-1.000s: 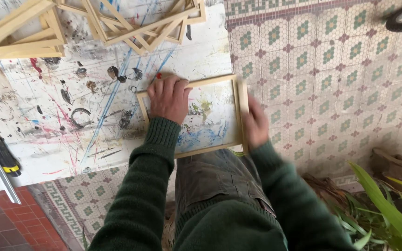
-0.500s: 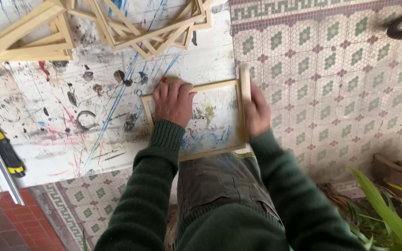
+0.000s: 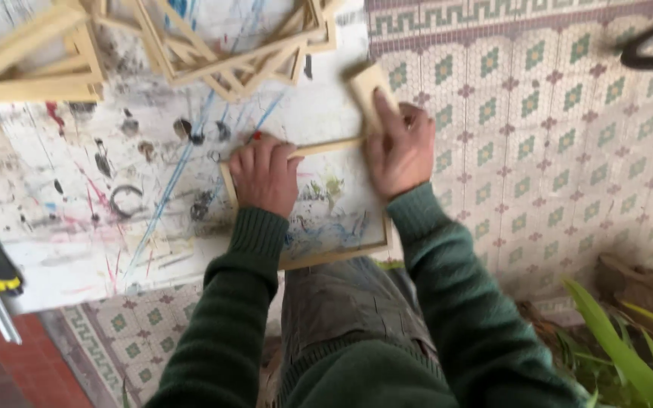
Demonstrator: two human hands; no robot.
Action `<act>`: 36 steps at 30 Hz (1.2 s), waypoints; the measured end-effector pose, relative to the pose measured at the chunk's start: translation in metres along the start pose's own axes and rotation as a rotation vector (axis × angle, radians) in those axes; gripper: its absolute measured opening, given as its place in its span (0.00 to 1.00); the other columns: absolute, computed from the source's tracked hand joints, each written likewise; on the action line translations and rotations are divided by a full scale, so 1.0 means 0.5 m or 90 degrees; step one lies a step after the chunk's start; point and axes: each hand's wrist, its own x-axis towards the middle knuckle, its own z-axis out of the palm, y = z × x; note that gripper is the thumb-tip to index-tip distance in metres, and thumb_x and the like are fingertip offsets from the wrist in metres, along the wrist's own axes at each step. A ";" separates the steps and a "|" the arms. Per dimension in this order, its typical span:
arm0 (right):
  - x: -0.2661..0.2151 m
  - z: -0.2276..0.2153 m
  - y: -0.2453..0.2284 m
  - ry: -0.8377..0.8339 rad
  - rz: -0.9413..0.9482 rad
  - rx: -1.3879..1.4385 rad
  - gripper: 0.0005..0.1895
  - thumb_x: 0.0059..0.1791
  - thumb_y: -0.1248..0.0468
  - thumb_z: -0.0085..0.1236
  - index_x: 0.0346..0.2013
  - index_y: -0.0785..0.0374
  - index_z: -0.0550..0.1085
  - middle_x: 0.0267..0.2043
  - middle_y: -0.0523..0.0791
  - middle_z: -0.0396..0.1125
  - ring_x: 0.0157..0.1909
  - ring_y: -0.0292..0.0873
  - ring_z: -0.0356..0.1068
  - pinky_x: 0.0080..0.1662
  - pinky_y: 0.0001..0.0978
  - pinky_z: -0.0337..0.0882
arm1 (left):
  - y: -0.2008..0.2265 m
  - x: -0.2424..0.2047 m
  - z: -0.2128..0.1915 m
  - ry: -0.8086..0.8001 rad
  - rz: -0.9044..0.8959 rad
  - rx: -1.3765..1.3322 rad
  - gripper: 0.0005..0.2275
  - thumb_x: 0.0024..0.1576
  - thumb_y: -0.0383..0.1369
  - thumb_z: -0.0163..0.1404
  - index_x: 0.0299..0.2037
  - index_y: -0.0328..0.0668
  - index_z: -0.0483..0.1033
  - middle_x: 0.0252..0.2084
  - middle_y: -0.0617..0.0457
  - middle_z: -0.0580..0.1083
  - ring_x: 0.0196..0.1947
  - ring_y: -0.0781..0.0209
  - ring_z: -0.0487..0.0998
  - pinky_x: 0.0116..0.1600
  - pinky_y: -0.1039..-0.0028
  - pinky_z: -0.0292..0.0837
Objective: Sanding the edges and surfaces of small wooden picture frames using a sanding block on a workbench.
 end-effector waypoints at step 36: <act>-0.046 -0.045 -0.137 -0.013 -0.087 0.014 0.24 0.48 0.60 0.65 0.59 0.58 0.79 0.43 0.54 0.65 0.40 0.49 0.62 0.39 0.45 0.68 | 0.001 0.007 0.009 -0.026 -0.015 -0.032 0.12 0.56 0.34 0.61 0.46 0.43 0.75 0.51 0.51 0.71 0.55 0.49 0.69 0.64 0.52 0.56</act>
